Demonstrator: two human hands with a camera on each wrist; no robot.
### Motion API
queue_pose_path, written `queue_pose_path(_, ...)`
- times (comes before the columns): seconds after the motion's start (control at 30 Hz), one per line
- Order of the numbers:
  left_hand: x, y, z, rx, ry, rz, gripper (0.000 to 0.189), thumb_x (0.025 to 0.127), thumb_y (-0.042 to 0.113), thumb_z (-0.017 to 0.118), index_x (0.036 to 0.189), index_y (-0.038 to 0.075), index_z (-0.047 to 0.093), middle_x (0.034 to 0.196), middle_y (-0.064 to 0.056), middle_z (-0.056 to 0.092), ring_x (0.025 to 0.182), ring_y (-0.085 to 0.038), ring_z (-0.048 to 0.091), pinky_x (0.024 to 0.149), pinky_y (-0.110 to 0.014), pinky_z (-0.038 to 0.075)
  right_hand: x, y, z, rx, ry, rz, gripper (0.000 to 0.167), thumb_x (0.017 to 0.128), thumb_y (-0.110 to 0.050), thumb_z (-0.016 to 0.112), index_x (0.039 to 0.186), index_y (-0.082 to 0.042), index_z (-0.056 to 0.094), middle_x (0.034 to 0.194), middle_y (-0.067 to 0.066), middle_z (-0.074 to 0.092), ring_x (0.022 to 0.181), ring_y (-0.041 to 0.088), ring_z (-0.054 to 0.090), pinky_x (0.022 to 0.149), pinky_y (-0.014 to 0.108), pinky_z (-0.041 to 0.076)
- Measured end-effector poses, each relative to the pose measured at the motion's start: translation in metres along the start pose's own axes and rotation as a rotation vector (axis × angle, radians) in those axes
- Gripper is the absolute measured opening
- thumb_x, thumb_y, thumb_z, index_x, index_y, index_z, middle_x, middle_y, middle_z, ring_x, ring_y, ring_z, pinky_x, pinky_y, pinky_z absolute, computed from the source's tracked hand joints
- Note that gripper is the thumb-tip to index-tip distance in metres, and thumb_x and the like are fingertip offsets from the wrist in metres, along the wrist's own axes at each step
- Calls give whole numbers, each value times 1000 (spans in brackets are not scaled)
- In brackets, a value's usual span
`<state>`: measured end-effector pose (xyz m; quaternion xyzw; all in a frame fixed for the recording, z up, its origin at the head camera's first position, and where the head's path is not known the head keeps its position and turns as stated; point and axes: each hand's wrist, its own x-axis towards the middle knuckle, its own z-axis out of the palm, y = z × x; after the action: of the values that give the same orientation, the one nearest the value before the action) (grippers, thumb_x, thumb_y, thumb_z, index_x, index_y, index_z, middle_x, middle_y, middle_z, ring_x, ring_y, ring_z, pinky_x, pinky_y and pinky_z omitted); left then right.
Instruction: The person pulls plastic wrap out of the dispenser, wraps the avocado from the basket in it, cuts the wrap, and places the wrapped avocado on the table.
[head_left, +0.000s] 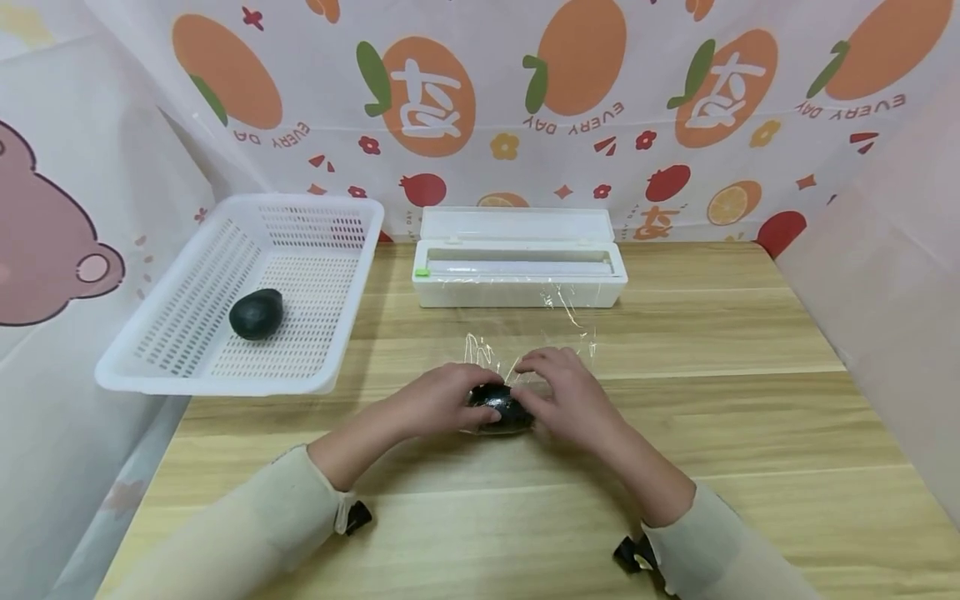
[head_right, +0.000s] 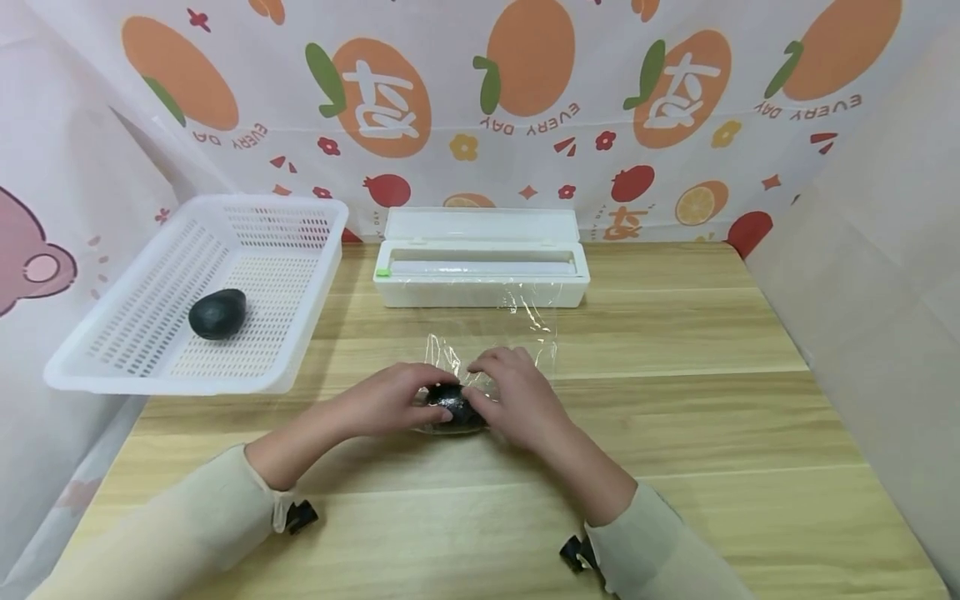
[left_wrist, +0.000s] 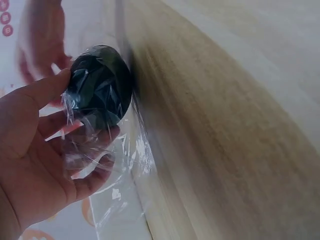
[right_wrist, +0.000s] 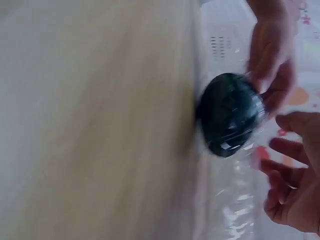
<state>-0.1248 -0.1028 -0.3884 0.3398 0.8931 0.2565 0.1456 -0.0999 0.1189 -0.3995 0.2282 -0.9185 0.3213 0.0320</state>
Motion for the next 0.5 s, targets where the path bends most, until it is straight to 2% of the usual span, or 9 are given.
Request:
queue_pose_path(0.1, 4, -2, -1, -20, -22, -25, 40, 90, 33, 72, 123, 12, 66, 110, 1, 71, 96, -11, 64, 87, -35, 52, -5, -7, -4, 81, 86, -32, 25, 89, -20, 71, 112, -10, 71, 120, 2, 63, 95, 19, 61, 79, 38, 55)
queue_pose_path(0.2, 7, -6, -1, -38, -41, -36, 40, 91, 34, 71, 124, 14, 66, 113, 1, 71, 99, -11, 65, 91, -35, 52, -10, -12, -2, 152, 63, -66, 25, 88, -13, 70, 113, -8, 70, 123, 6, 61, 89, 18, 63, 72, 35, 56)
queue_pose_path(0.27, 8, -9, -2, -46, -46, -31, 40, 91, 35, 70, 125, 14, 66, 116, 1, 71, 104, -12, 65, 94, -36, 52, -11, -14, 2, 147, 30, -83, 27, 87, -13, 73, 113, -7, 70, 124, 7, 60, 98, 19, 64, 78, 35, 56)
queue_pose_path(0.37, 9, -13, -3, -56, -54, -17, 40, 92, 35, 69, 126, 14, 66, 119, 2, 70, 108, -12, 65, 96, -36, 51, -11, -15, 9, 77, -2, -89, 30, 84, -17, 77, 112, -10, 71, 121, 5, 61, 110, 21, 60, 90, 37, 54)
queue_pose_path(0.5, 9, -17, -4, -66, -55, -9, 40, 93, 37, 68, 126, 15, 65, 117, 4, 70, 108, -10, 64, 96, -35, 50, -8, -13, 16, -6, -40, -67, 35, 82, -23, 80, 114, -12, 72, 116, 0, 62, 109, 19, 56, 94, 38, 51)
